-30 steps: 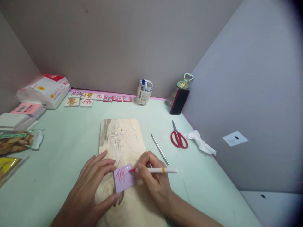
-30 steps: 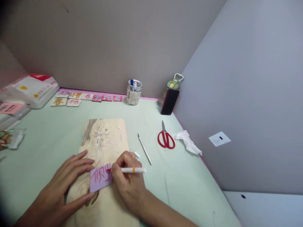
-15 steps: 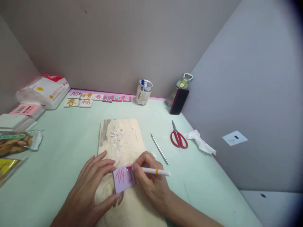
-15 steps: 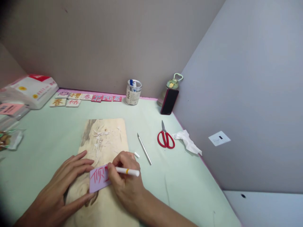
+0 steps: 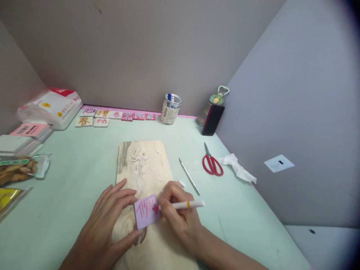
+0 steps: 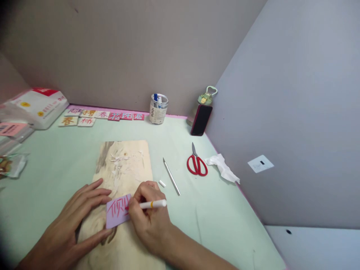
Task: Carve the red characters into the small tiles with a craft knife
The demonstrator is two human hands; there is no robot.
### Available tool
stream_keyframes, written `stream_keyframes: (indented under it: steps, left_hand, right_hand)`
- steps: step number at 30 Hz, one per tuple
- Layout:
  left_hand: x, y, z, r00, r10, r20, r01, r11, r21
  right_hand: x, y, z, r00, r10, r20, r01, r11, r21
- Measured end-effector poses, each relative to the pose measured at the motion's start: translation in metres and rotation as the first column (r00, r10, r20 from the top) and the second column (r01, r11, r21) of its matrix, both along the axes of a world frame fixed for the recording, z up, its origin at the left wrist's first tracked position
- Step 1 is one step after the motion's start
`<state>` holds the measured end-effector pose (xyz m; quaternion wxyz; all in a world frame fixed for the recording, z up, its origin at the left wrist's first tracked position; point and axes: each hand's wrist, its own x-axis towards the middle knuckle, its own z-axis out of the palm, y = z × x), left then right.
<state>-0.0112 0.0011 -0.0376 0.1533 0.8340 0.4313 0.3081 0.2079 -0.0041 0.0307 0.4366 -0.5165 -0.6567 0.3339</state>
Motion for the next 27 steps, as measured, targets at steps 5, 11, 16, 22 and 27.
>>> stream_keyframes:
  steps: [5, 11, 16, 22, 27]
  left_hand:
    - [0.0003, 0.0017, -0.0005, 1.0, -0.007, 0.003, 0.007, 1.0, 0.014]
    - [0.0011, 0.0012, 0.0006, 1.0, -0.005, -0.005, 0.005, 1.0, 0.015]
    - [0.001, 0.0007, 0.0002, 1.0, -0.019, -0.009, 0.019, 1.0, 0.013]
    - [0.0016, 0.0016, -0.0005, 1.0, -0.006, 0.004, 0.006, 1.0, 0.003]
    - [0.0014, 0.002, 0.0, 1.0, -0.012, 0.009, 0.012, 1.0, 0.018]
  right_hand:
    - [-0.0003, -0.0013, 0.0015, 1.0, 0.01, -0.027, -0.009, 0.999, 0.039]
    - [-0.0007, 0.0005, 0.0018, 0.998, 0.055, -0.001, -0.055, 0.998, 0.038]
    - [-0.0023, -0.0005, 0.0009, 0.998, 0.055, 0.032, -0.056, 0.997, 0.057]
    - [0.0, -0.0015, 0.004, 0.996, 0.088, 0.03, -0.089, 0.995, 0.046]
    - [0.0002, -0.0011, 0.0033, 0.997, 0.067, 0.025, -0.068, 0.997, 0.043]
